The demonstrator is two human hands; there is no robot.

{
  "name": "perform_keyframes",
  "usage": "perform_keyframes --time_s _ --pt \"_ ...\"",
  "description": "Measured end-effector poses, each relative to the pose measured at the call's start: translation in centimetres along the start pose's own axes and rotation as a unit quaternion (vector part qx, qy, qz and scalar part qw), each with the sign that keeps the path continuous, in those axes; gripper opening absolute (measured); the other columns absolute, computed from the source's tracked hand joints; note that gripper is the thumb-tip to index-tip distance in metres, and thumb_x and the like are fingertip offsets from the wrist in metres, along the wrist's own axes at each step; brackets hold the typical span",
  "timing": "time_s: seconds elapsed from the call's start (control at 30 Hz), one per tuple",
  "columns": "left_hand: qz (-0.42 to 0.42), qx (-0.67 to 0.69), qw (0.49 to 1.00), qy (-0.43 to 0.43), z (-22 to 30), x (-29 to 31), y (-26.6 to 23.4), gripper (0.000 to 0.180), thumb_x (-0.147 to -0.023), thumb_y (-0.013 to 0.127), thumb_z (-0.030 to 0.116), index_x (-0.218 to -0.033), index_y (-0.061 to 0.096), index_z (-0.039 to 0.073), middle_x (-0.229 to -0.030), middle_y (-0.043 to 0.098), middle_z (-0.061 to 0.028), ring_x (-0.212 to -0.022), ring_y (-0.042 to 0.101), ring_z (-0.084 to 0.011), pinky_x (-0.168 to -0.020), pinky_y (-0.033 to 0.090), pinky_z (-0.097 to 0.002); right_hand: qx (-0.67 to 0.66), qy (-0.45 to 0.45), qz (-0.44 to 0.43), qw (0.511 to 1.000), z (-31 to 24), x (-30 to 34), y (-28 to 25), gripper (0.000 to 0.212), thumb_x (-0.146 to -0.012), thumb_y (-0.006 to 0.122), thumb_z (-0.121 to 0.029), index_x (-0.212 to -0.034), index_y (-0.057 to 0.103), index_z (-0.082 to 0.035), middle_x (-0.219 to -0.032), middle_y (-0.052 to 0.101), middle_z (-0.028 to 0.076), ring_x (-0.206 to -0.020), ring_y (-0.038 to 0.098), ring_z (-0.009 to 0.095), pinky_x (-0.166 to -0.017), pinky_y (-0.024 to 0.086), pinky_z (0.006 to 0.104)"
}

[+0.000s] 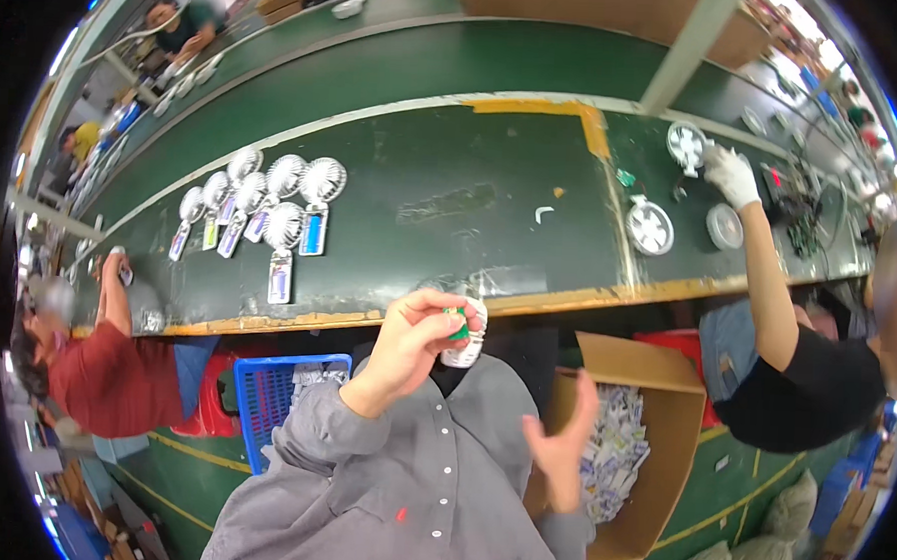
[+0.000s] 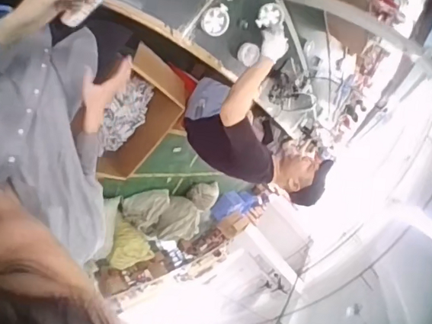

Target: Assembling portable handheld fans on a production line by attaching labels and components.

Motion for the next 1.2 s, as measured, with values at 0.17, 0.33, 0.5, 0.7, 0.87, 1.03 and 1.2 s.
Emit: perform_keyframes --time_s 0.17,0.33,0.5,0.7,0.87,1.03,1.2 --pt "-0.045 0.048 0.997 -0.049 -0.5 -0.2 4.5 0.021 -0.090 0.060 0.005 -0.110 0.062 0.001 -0.105 0.067 -0.0106 -0.096 0.065 -0.0171 -0.084 0.055 -0.0305 -0.152 -0.161 0.037 0.975 -6.0 -5.9 3.9 0.052 -0.080 0.069 -0.007 -0.126 0.047 0.002 -0.128 0.053 0.022 -0.118 0.054 0.034 -0.100 0.042 0.0403" --pt "-0.081 -0.210 0.963 0.145 4.0 -3.1 3.5 0.051 -0.080 0.069 0.003 -0.128 0.052 0.000 -0.127 0.057 -0.0127 -0.116 0.055 -0.0200 -0.099 0.045 -0.0356 -0.478 0.129 0.040 0.868 -4.8 -8.6 4.9 0.033 -0.100 0.043 -0.016 -0.122 0.051 0.006 -0.111 0.064 0.014 -0.098 0.063 0.019 -0.086 0.051 0.0308" --pt "0.157 -0.763 0.544 0.313 9.5 -6.4 -10.8 0.054 -0.082 0.068 0.018 -0.130 0.050 0.000 -0.133 0.048 -0.0258 -0.124 0.044 -0.0413 -0.104 0.037 -0.0457 -0.733 0.261 -0.085 0.622 -2.0 -11.0 3.9 0.048 -0.099 0.047 -0.029 -0.135 0.045 0.004 -0.121 0.061 0.021 -0.093 0.066 0.023 -0.080 0.057 0.0293" --pt "0.174 -0.873 0.412 0.194 6.2 -3.9 -15.6 0.051 -0.087 0.063 0.030 -0.126 0.052 0.000 -0.142 0.037 -0.0286 -0.127 0.038 -0.0478 -0.104 0.037 -0.0498 -0.796 0.159 -0.223 0.540 1.2 -12.8 2.8 0.060 -0.095 0.052 -0.041 -0.134 0.044 0.005 -0.112 0.065 0.020 -0.083 0.065 0.023 -0.069 0.054 0.0262" --pt "0.067 -0.819 0.543 0.173 3.2 -4.2 -7.8 0.051 -0.082 0.066 0.027 -0.126 0.053 0.004 -0.127 0.053 -0.0162 -0.117 0.048 -0.0361 -0.096 0.042 -0.0447 -0.779 0.221 -0.212 0.547 1.9 -14.2 1.6 0.054 -0.092 0.054 -0.045 -0.116 0.053 0.004 -0.094 0.066 0.015 -0.069 0.057 0.021 -0.061 0.044 0.0273" --pt "0.021 -0.858 0.442 0.260 3.5 -7.0 -9.2 0.063 -0.070 0.058 0.007 -0.132 0.051 0.013 -0.143 0.041 -0.0126 -0.132 0.037 -0.0343 -0.107 0.031 -0.0522 -0.784 0.219 -0.227 0.535 1.3 -15.5 1.5 0.050 -0.094 0.052 -0.041 -0.116 0.054 0.003 -0.089 0.066 0.012 -0.068 0.056 0.019 -0.059 0.042 0.0275" --pt "0.039 -0.858 0.455 0.235 5.1 -8.0 -9.1 0.065 -0.071 0.069 0.023 -0.132 0.051 0.014 -0.132 0.047 -0.0138 -0.126 0.042 -0.0334 -0.107 0.031 -0.0498 -0.698 0.272 -0.133 0.649 2.1 -17.1 3.2 0.040 -0.095 0.051 -0.033 -0.115 0.057 0.001 -0.091 0.068 0.013 -0.064 0.058 0.017 -0.057 0.044 0.0259"
Point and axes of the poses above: each hand's wrist, its own x-axis away from the middle knuckle, its own y-axis out of the palm, z = x × y, the point moved 3 cm from there along -x, towards the middle knuckle
